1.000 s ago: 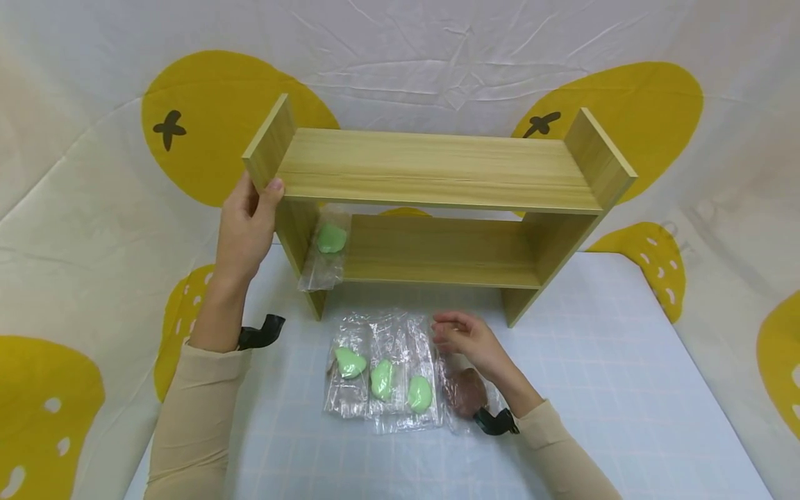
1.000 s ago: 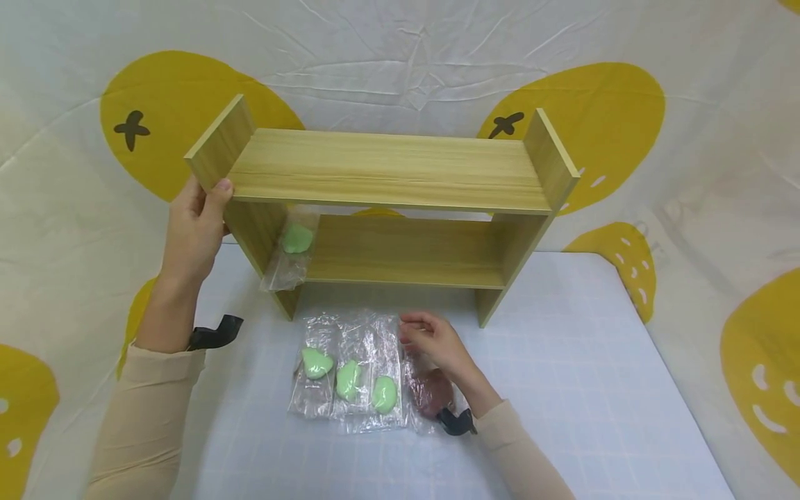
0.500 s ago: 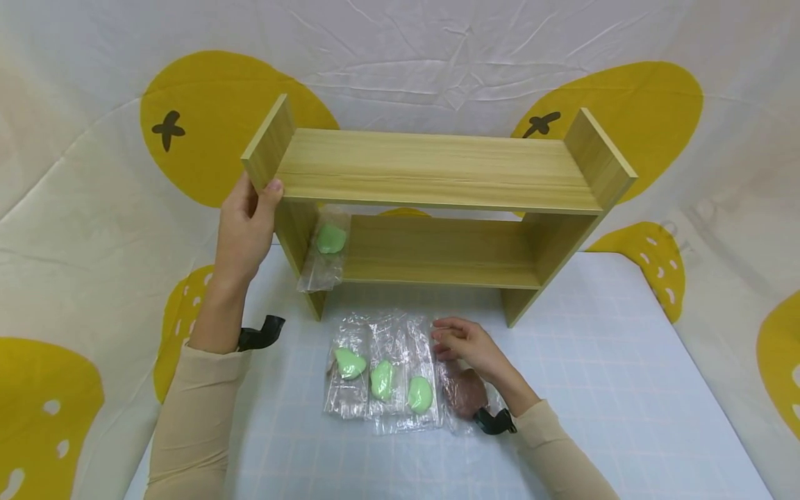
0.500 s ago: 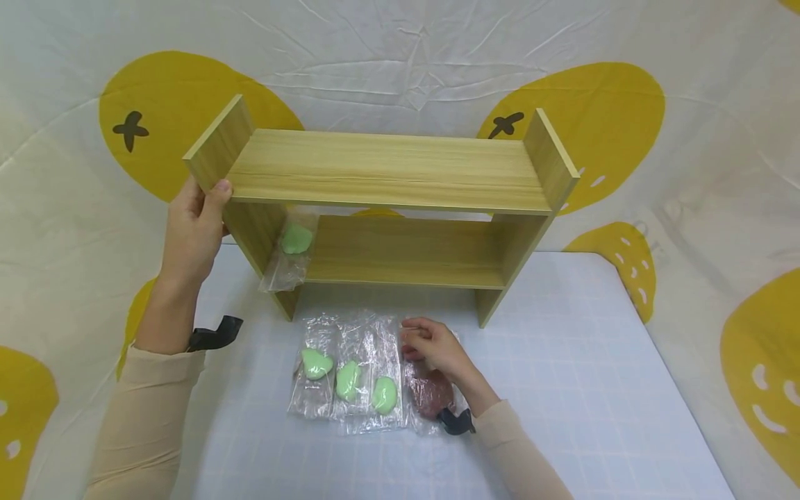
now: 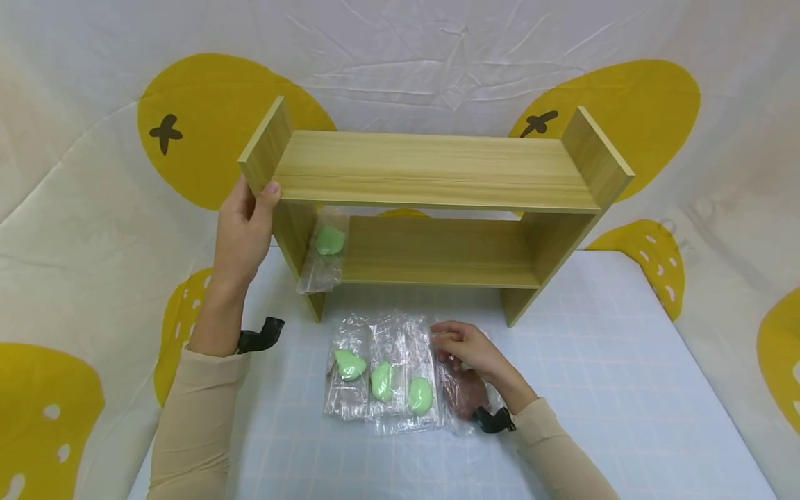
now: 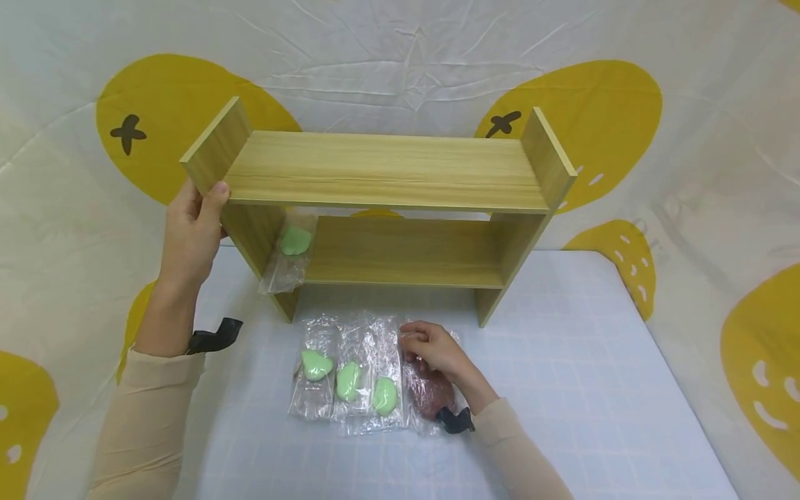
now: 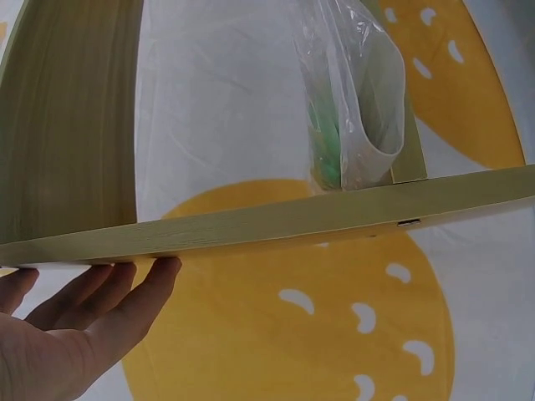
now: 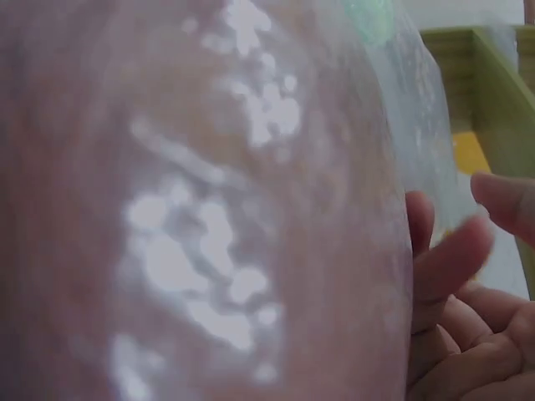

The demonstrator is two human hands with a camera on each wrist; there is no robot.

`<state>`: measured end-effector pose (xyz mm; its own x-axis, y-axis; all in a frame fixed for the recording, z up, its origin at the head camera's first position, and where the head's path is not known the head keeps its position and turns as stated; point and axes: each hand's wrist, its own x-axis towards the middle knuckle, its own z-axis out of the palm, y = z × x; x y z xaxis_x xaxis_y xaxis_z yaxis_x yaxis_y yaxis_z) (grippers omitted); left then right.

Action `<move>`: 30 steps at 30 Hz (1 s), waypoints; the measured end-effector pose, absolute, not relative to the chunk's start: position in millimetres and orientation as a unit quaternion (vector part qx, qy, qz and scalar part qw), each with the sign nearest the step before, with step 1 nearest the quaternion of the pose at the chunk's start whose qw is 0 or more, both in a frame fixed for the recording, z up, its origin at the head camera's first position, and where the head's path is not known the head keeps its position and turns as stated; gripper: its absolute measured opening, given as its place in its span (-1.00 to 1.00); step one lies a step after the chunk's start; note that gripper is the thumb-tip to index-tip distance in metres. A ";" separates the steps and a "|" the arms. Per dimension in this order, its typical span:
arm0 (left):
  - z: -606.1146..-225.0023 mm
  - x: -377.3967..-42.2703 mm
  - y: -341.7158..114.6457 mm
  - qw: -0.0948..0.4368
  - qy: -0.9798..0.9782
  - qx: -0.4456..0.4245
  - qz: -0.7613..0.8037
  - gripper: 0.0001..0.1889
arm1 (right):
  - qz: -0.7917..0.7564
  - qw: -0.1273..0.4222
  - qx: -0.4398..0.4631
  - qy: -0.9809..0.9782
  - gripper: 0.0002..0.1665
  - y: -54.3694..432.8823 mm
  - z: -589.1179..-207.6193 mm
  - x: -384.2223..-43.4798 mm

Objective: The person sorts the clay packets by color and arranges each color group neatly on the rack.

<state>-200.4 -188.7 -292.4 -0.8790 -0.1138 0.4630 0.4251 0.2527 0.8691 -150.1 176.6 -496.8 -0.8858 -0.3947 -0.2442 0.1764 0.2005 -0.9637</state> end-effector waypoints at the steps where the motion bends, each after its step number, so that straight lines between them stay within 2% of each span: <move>1: -292.6 -200.4 -188.6 0.223 -0.760 -0.102 -0.602 -0.56 | -0.627 0.231 -0.073 0.740 -0.46 176.8 -497.1 -150.3; 12: -293.9 -200.3 -188.6 0.220 -0.762 -0.098 -0.602 -0.55 | -0.629 0.237 -0.067 0.737 -0.42 175.1 -495.5 -148.7; 16: -293.3 -200.1 -188.5 0.220 -0.762 -0.097 -0.601 -0.55 | -0.624 0.236 -0.079 0.741 -0.48 173.8 -495.2 -149.5; 23: -292.4 -199.9 -188.3 0.220 -0.758 -0.102 -0.606 -0.55 | -0.642 0.231 -0.084 0.726 -0.70 171.5 -494.9 -147.8; 30: -292.6 -199.3 -188.4 0.222 -0.756 -0.105 -0.607 -0.55 | -0.693 0.248 -0.059 0.674 -0.67 169.2 -490.8 -144.2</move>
<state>-199.3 -188.4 -292.6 -0.8792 -0.1105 0.4634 0.4285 0.2417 0.8706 -144.2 169.2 -490.8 -0.8702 -0.4232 -0.2522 0.2637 0.0321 -0.9641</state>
